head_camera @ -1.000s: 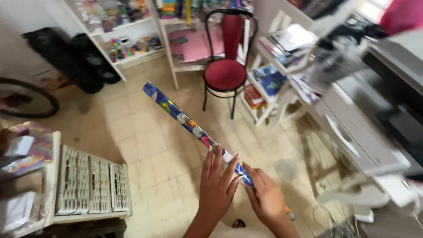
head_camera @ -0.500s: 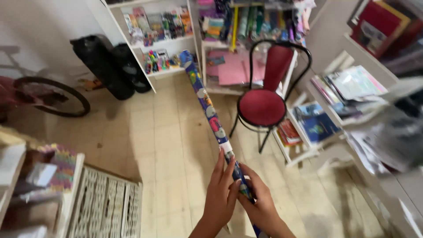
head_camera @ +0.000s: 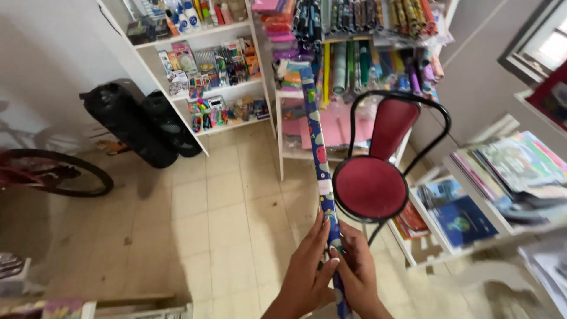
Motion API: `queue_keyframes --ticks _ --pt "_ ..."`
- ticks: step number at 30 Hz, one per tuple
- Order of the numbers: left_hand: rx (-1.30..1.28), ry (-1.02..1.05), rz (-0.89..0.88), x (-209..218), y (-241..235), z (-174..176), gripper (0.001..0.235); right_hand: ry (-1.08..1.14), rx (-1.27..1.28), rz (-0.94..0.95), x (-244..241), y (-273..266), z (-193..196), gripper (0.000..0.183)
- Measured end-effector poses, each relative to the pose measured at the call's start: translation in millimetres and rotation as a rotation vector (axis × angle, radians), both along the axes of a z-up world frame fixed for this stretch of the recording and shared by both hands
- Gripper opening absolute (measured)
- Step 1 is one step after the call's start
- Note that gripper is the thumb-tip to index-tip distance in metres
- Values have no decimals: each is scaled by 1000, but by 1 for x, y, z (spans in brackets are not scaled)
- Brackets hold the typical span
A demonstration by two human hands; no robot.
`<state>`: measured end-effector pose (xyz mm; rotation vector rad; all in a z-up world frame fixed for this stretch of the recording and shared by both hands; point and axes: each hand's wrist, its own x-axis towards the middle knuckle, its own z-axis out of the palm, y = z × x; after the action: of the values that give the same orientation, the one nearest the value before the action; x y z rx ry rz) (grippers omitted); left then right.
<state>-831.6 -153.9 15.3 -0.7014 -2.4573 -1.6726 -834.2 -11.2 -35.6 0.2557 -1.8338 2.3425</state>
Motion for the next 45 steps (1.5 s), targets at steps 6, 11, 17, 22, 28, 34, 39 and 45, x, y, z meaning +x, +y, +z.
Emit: queue_keyframes --ticks 6,11,17,22,28,34,39,45 --pt "72 85 -47 -146 -7 1 70 24 175 -30 -140 -12 21 61" --pt "13 47 -22 -259 -12 16 68 99 65 10 -261 -20 39 60" --pt "38 -133 -15 -365 -22 27 70 119 77 -53 -374 -36 46 47" --pt "47 -197 -44 -472 -33 11 67 57 91 -115 -471 -41 21 41" --pt "-24 44 -174 -603 -47 6 61 101 109 -253 -580 -51 26 38" --pt "-183 210 -306 -713 -37 7 55 74 165 -377 -658 -41 35 37" --pt "-167 247 -422 -770 -13 14 54 -31 72 -464 -710 -17 25 32" --pt "-233 217 -368 -839 19 -2 57 -78 -21 -382 -788 18 16 34"
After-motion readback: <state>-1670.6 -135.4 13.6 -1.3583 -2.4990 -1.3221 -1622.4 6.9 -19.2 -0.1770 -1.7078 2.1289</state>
